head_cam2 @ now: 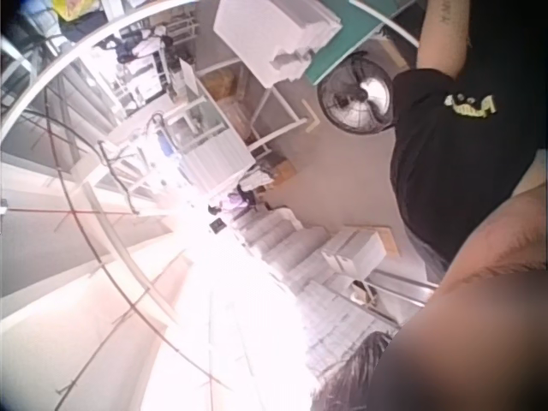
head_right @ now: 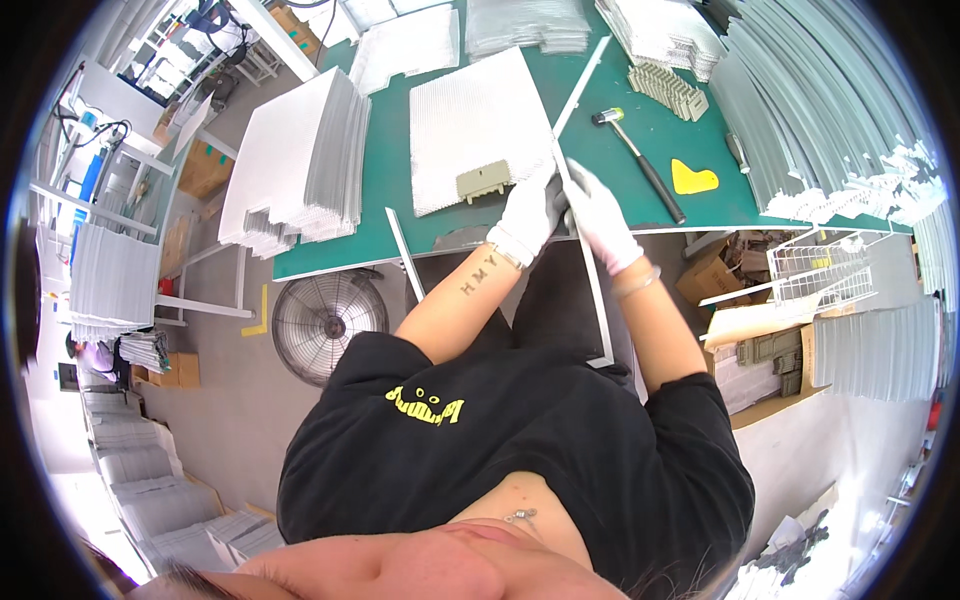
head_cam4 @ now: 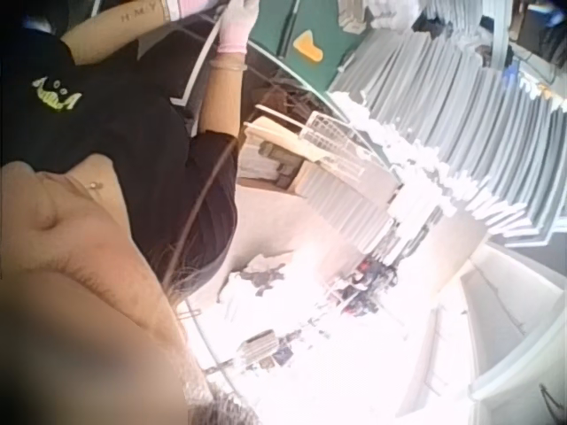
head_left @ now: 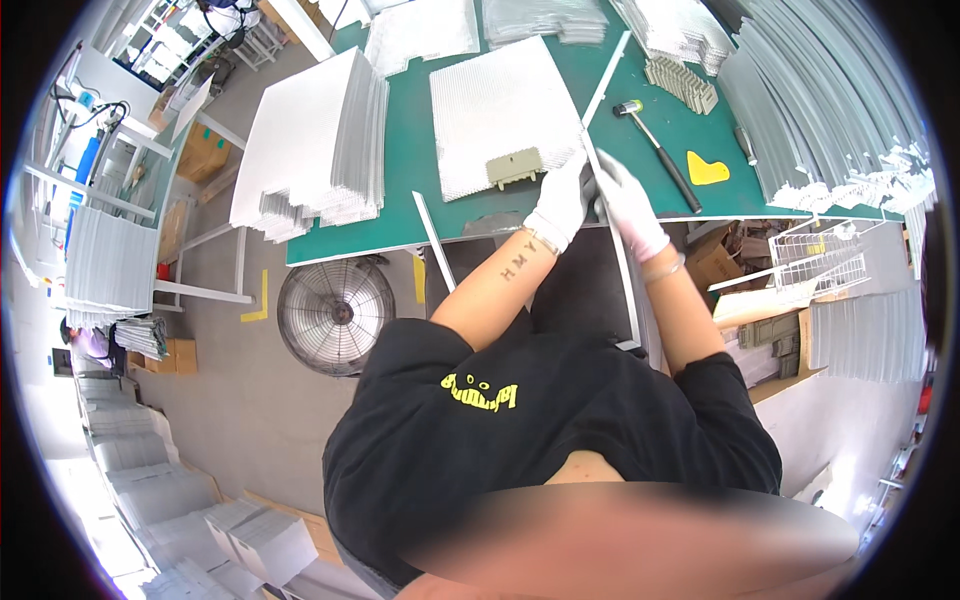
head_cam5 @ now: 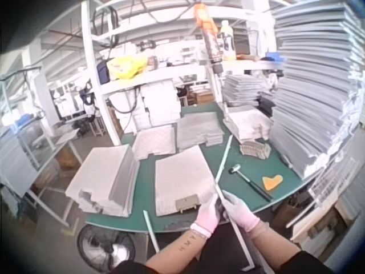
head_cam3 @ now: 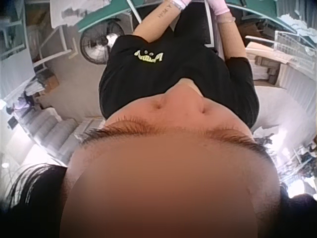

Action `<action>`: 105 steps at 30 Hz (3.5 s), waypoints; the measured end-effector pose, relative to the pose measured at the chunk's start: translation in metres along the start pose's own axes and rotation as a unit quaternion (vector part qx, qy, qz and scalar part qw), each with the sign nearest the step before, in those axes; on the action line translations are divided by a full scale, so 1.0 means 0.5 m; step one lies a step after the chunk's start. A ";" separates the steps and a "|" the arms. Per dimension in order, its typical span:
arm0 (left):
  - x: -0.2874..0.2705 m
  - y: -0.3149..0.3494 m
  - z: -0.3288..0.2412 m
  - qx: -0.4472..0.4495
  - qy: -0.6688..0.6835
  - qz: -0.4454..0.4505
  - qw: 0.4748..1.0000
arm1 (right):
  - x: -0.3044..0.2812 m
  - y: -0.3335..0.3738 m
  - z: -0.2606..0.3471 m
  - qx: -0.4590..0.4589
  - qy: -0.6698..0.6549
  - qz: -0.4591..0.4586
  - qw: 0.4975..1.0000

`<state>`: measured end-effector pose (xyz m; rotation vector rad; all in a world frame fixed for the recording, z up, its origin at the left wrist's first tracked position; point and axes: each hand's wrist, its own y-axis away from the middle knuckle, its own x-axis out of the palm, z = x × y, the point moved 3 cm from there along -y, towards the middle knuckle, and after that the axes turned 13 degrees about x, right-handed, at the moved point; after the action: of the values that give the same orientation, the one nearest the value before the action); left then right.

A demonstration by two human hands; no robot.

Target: Assembling and inspecting mesh filter screens at a workbench using various tools.

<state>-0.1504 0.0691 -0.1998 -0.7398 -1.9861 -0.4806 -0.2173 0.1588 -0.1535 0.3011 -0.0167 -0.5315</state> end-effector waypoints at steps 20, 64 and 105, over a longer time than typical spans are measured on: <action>-0.116 0.143 -0.419 0.148 -0.298 0.090 0.939 | -0.018 -0.055 0.018 0.025 -0.146 0.167 0.975; 0.233 0.250 -0.606 0.460 -0.451 0.076 0.761 | 0.023 0.089 0.401 -0.375 -0.051 -0.065 0.923; 0.192 0.092 -0.602 0.453 -0.485 0.146 0.733 | -0.066 -0.044 0.361 -0.318 -0.015 -0.082 0.944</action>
<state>0.0347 -0.0472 0.0331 -0.6539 -2.5320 1.2818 -0.2738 0.1070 0.0150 -0.3420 0.1514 -0.6771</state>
